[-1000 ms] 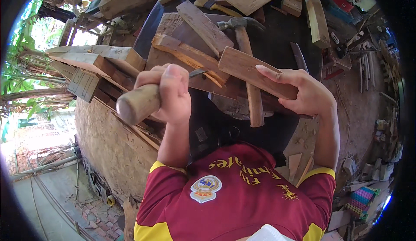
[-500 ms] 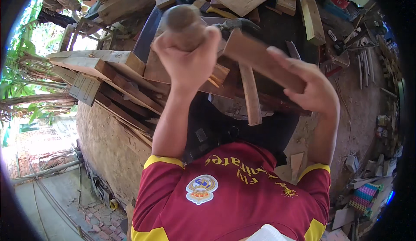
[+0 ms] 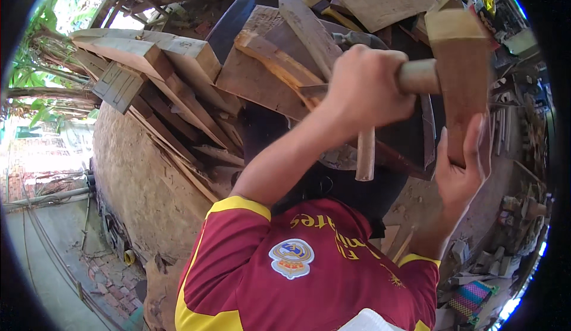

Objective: The person carves a rectangular wooden block using a chisel and a wooden mallet. They repeatedly strike the chisel to remove wood shavings, rotate the block to work on different sides, and occasionally brush away debris. The task continues throughout the clip with consistent shaping of the wood.

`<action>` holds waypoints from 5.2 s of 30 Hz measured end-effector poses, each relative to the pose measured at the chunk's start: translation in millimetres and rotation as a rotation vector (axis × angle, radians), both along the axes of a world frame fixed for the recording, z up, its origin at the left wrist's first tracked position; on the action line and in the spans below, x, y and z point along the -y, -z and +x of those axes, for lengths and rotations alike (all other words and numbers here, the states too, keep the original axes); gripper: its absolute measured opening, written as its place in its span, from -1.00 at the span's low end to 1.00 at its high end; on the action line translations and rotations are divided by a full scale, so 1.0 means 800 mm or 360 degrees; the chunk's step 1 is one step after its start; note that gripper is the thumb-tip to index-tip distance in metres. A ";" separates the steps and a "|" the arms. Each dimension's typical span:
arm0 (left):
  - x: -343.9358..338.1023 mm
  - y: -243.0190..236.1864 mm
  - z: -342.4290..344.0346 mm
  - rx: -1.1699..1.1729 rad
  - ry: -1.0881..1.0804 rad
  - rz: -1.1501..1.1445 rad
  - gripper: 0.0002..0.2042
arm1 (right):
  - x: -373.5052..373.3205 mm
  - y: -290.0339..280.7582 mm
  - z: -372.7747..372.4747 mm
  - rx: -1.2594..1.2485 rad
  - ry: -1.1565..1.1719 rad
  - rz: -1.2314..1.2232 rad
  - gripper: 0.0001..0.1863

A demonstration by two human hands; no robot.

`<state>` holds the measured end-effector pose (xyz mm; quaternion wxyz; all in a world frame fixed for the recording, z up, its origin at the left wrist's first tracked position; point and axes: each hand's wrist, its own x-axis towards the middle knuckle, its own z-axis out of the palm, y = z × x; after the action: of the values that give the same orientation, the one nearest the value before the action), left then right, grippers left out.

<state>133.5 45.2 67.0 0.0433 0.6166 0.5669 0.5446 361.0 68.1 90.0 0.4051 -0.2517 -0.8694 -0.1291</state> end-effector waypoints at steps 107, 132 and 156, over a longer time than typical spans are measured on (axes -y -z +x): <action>0.032 0.044 0.030 -0.0810 0.0509 -0.0635 -0.66 | 0.108 0.152 0.064 -0.1479 0.0774 -0.0902 0.03; 0.056 0.030 0.040 -0.0660 0.0665 -0.0278 -0.68 | 0.109 0.174 0.082 -0.0954 0.0845 -0.0865 -0.05; 0.032 0.015 0.018 -0.0122 0.0181 0.0324 -0.80 | 0.089 0.064 0.073 -0.1117 0.0338 -0.0542 -0.09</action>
<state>147.6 20.0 55.0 -0.0104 0.6693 0.4742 0.5719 419.6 -2.7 38.7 0.6142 -0.4325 -0.6564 0.0694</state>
